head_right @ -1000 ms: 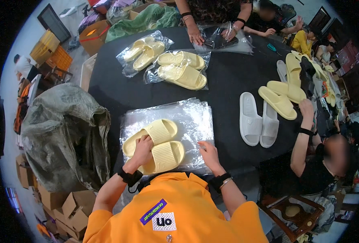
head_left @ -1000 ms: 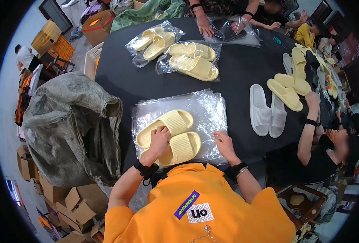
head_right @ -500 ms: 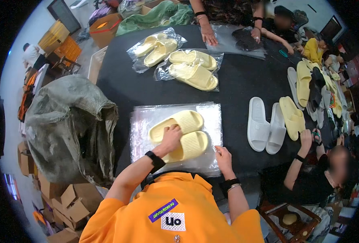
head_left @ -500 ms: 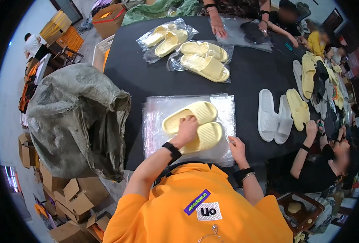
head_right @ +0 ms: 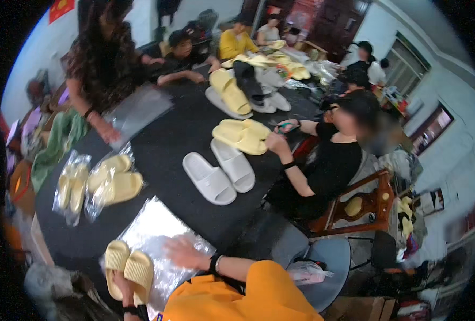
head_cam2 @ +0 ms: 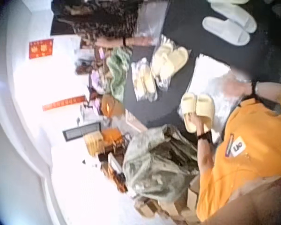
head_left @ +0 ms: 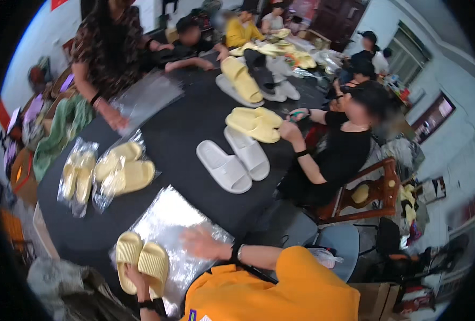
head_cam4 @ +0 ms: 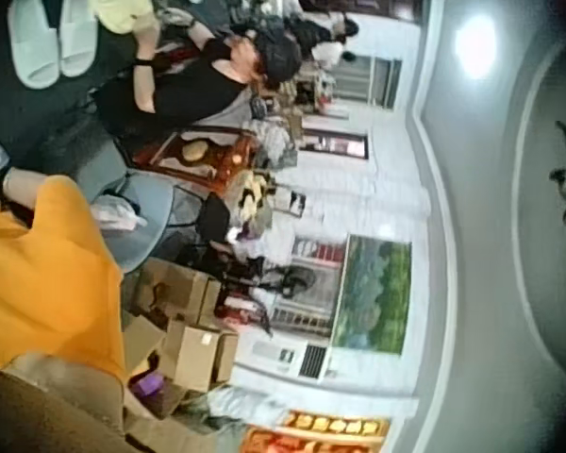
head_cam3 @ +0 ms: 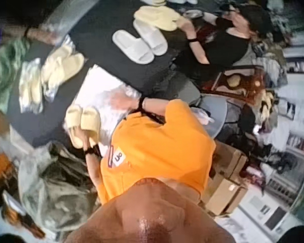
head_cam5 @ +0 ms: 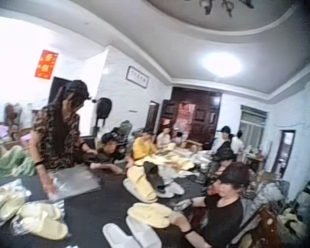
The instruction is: Packing pairs of slippers into plastic bags in a manufacturing setting.
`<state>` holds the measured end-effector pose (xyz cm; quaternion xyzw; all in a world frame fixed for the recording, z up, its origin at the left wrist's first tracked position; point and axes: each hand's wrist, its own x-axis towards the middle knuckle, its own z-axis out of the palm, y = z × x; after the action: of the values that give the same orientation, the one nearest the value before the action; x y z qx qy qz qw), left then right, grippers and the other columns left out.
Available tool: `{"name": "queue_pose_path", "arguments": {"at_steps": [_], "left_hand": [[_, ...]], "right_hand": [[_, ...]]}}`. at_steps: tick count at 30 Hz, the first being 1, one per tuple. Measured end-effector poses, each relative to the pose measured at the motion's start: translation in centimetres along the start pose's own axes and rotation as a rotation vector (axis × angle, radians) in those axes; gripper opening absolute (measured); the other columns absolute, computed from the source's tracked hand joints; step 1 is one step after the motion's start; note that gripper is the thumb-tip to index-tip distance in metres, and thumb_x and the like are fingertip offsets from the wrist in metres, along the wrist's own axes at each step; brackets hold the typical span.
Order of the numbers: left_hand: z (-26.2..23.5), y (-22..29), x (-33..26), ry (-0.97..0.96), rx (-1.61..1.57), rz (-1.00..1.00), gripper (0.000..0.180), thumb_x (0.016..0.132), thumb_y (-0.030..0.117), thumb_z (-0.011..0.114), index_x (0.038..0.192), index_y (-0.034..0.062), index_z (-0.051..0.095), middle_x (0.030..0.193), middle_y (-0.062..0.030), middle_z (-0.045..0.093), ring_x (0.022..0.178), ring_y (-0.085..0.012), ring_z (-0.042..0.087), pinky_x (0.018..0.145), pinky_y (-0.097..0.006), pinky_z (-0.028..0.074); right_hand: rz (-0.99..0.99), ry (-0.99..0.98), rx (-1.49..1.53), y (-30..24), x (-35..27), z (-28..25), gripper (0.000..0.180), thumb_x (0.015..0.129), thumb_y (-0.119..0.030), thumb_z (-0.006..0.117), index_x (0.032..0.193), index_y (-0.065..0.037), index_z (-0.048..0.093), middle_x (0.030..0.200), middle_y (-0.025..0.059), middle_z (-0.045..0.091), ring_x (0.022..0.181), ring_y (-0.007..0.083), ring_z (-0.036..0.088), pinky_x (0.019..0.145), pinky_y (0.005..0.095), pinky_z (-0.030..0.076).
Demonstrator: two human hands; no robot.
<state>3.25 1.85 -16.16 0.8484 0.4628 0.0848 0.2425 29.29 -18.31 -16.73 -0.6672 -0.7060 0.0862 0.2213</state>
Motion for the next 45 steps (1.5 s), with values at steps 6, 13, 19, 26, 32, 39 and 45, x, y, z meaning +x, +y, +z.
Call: {"name": "queue_pose_path", "arguments": {"at_steps": [6,13,19,26,32,39,45], "left_hand": [[0.0,-1.6,1.3,0.037,0.002,0.143,0.056,0.071,0.029,0.06,0.123,0.0083,0.051,0.128,-0.0144,0.047,0.118,-0.0386,0.039,0.095,-0.051,0.027],[-1.3,5.2,-0.1,-0.054,0.153,0.272,0.053,0.068,0.019,0.059,0.12,0.0068,0.053,0.121,-0.016,0.052,0.114,-0.0387,0.043,0.094,-0.049,0.031],[4.2,2.8,-0.9,-0.159,0.143,0.502,0.05,0.06,0.0,0.057,0.11,0.002,0.058,0.109,-0.0196,0.056,0.107,-0.0406,0.047,0.088,-0.05,0.039],[-0.7,-1.0,-0.2,-0.047,0.151,0.183,0.055,0.068,0.028,0.064,0.119,0.0092,0.054,0.121,-0.0128,0.052,0.115,-0.0371,0.041,0.092,-0.051,0.029],[-4.2,5.5,-1.1,0.079,0.123,0.279,0.042,0.066,0.017,0.062,0.107,0.0071,0.059,0.108,-0.0113,0.055,0.11,-0.035,0.043,0.088,-0.048,0.032],[-0.4,10.6,-1.2,-0.011,0.088,0.408,0.033,0.064,0.005,0.055,0.097,0.0023,0.058,0.101,-0.0123,0.056,0.105,-0.0321,0.046,0.085,-0.043,0.033],[-0.2,10.8,-0.5,0.016,0.027,0.381,0.036,0.065,0.008,0.057,0.1,0.0022,0.058,0.102,-0.0122,0.056,0.104,-0.0318,0.047,0.084,-0.043,0.034]], "right_hand": [[-0.003,-0.476,0.108,-1.8,-0.5,0.0,0.081,0.073,-0.066,0.052,0.139,-0.022,0.034,0.151,0.0112,0.006,0.139,0.0307,-0.004,0.1,0.0681,-0.007],[-0.197,-0.028,0.256,0.7,-1.7,7.4,0.063,0.083,-0.056,0.042,0.138,-0.028,0.033,0.151,0.0092,0.011,0.14,0.0291,-0.002,0.098,0.0701,-0.008],[0.011,-0.29,0.178,-0.2,-1.4,4.5,0.058,0.084,-0.046,0.044,0.136,-0.02,0.038,0.151,0.0062,0.008,0.14,0.0285,-0.003,0.098,0.0698,-0.011],[-0.008,-0.311,0.14,-1.5,-0.9,1.6,0.051,0.08,-0.046,0.055,0.127,-0.029,0.049,0.15,0.0061,0.015,0.139,0.0283,0.005,0.1,0.0688,-0.002],[0.244,-0.314,0.247,-1.4,0.5,1.5,0.066,0.088,-0.041,0.049,0.143,-0.017,0.02,0.144,0.0126,0.029,0.136,0.0251,0.02,0.107,0.0592,0.005],[0.103,-0.189,0.806,-1.1,2.8,-1.6,0.085,0.066,-0.009,0.053,0.143,-0.014,0.017,0.136,0.0183,0.036,0.126,0.0332,0.036,0.105,0.0389,0.028],[0.474,-0.137,1.015,-2.7,4.1,-3.8,0.086,0.065,0.001,0.052,0.143,-0.016,0.021,0.129,0.0191,0.044,0.114,0.0328,0.05,0.095,0.0367,0.041]]}}
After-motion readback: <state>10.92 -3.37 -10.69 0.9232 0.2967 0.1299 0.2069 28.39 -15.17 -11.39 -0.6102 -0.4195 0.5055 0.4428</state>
